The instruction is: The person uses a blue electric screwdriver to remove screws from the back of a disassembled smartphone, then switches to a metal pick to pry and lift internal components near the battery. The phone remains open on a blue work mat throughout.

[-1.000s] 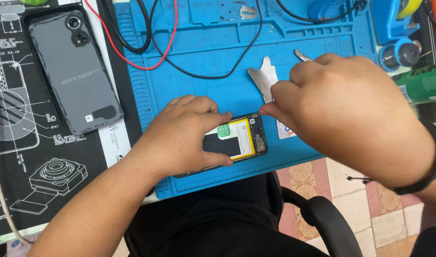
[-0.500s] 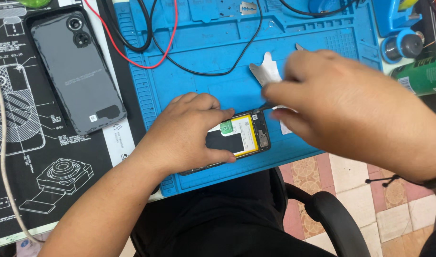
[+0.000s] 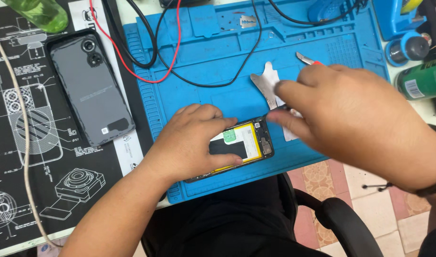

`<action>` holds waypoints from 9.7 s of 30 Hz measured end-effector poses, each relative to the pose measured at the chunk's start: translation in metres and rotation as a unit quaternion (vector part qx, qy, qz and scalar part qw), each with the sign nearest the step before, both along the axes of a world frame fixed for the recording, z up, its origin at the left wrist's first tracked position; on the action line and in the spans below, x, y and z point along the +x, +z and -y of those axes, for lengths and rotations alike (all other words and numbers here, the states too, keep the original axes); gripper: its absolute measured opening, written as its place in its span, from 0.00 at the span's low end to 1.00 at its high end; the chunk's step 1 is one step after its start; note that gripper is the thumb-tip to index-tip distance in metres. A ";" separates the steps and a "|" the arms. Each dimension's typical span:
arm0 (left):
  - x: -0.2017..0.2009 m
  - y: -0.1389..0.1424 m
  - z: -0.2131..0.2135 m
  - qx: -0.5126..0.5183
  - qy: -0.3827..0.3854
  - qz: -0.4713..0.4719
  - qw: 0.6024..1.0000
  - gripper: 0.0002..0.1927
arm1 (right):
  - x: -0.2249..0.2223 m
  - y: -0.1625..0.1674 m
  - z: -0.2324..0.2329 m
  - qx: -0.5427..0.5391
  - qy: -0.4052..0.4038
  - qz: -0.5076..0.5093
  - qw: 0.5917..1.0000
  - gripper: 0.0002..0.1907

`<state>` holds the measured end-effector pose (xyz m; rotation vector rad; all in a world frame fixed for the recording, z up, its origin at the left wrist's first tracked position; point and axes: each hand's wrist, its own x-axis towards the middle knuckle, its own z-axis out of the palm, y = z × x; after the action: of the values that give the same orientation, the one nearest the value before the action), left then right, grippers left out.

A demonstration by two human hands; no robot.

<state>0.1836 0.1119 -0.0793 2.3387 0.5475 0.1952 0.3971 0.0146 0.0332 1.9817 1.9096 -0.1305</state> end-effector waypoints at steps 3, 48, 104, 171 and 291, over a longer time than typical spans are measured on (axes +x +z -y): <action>0.001 -0.001 0.001 0.001 0.004 0.007 1.000 0.36 | 0.010 -0.001 0.003 0.183 0.216 -0.250 0.926 0.14; 0.003 -0.007 0.003 0.017 0.071 0.106 0.992 0.17 | 0.057 -0.111 0.050 0.218 -0.348 -0.418 0.810 0.18; 0.002 -0.006 0.000 0.022 0.069 0.098 0.993 0.17 | 0.008 0.003 0.006 0.097 0.140 -0.131 0.977 0.17; 0.005 -0.010 0.003 0.011 0.076 0.098 0.992 0.20 | 0.008 -0.030 0.044 0.281 0.014 -0.192 0.940 0.10; 0.004 -0.008 0.003 0.022 0.079 0.080 0.993 0.20 | -0.001 0.006 0.008 -0.129 0.057 0.037 0.989 0.14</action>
<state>0.1872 0.1090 -0.0870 2.2969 0.6547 0.4682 0.3958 0.0062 0.0387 1.6824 1.8501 -0.2559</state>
